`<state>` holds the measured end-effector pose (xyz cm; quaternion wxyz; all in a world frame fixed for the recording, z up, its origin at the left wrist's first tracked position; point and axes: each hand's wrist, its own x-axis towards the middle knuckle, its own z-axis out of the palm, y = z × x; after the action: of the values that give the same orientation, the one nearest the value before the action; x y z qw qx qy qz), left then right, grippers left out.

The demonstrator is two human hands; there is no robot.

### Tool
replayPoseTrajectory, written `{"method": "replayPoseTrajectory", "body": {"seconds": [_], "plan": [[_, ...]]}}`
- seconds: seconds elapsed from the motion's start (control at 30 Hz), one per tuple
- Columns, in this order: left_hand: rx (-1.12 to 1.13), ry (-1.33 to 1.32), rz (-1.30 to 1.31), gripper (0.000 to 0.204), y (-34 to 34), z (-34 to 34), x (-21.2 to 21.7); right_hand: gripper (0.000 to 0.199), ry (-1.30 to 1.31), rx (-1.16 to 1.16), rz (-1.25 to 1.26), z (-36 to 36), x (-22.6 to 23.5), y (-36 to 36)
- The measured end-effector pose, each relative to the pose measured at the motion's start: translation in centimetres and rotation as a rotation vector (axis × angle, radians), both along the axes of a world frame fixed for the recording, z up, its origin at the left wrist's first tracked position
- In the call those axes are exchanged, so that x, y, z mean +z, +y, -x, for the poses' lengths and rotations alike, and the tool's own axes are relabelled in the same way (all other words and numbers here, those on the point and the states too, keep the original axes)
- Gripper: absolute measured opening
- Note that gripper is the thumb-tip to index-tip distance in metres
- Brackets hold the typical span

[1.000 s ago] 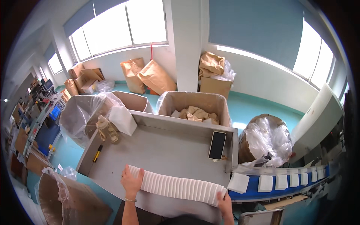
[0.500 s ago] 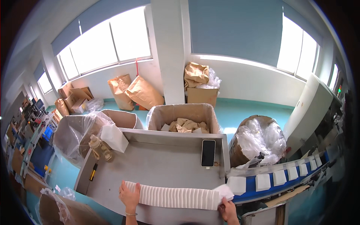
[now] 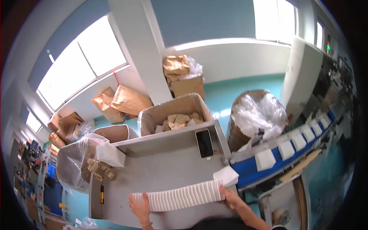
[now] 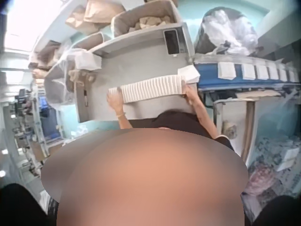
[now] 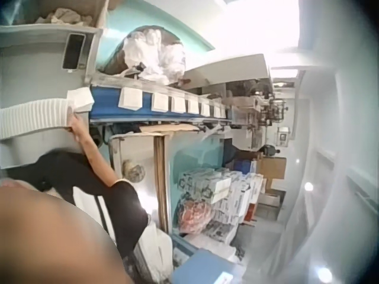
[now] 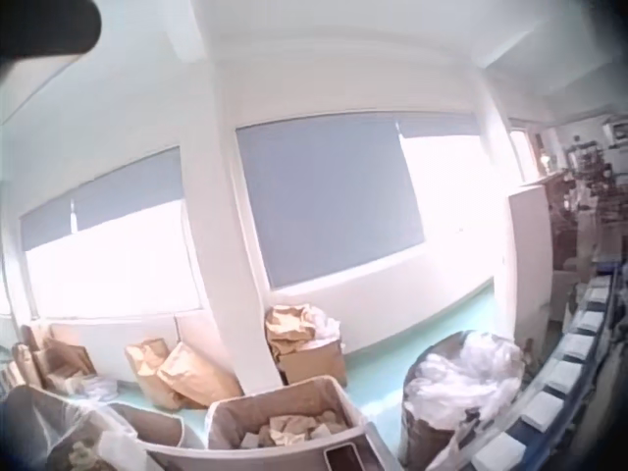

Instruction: Collecting stacks of pleated paper filters from a processing machine and organizing them on a workbench.

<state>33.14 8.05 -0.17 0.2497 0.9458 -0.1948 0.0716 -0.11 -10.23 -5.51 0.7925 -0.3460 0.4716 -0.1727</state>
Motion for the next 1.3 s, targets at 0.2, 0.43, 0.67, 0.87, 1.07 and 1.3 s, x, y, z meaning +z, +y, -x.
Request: {"method": "replayPoseTrajectory", "body": {"seconds": [0.2, 0.43, 0.67, 0.87, 1.07, 1.3], "plan": [[0.024, 0.055, -0.001, 0.078, 0.2, -0.2, 0.1, 0.066, 0.199, 0.172, 0.245, -1.5, 3.1, 0.7], [0.019, 0.010, -0.017, 0.078, 0.3, -0.4, -0.7, 0.074, 0.383, -0.163, 0.782, -1.6, -1.5, 0.3], [0.020, -0.013, -0.032, 0.078, 0.4, -0.4, -1.0, 0.051, -0.027, -0.097, 0.069, -0.4, 0.4, 0.6], [0.032, -0.030, -0.010, 0.078, 0.6, -0.5, -1.0, 0.042, -0.197, -0.037, -0.235, 2.2, 0.7, 0.8], [0.020, 0.001, -0.025, 0.079, 0.6, -0.9, -0.6, 0.038, 0.040, 0.118, -0.063, 3.3, 0.6, -0.1], [-0.003, 0.005, 0.001, 0.078, 0.3, -0.1, -0.6, 0.035, -0.342, -0.285, -0.091, 2.1, 0.8, -1.0]]}}
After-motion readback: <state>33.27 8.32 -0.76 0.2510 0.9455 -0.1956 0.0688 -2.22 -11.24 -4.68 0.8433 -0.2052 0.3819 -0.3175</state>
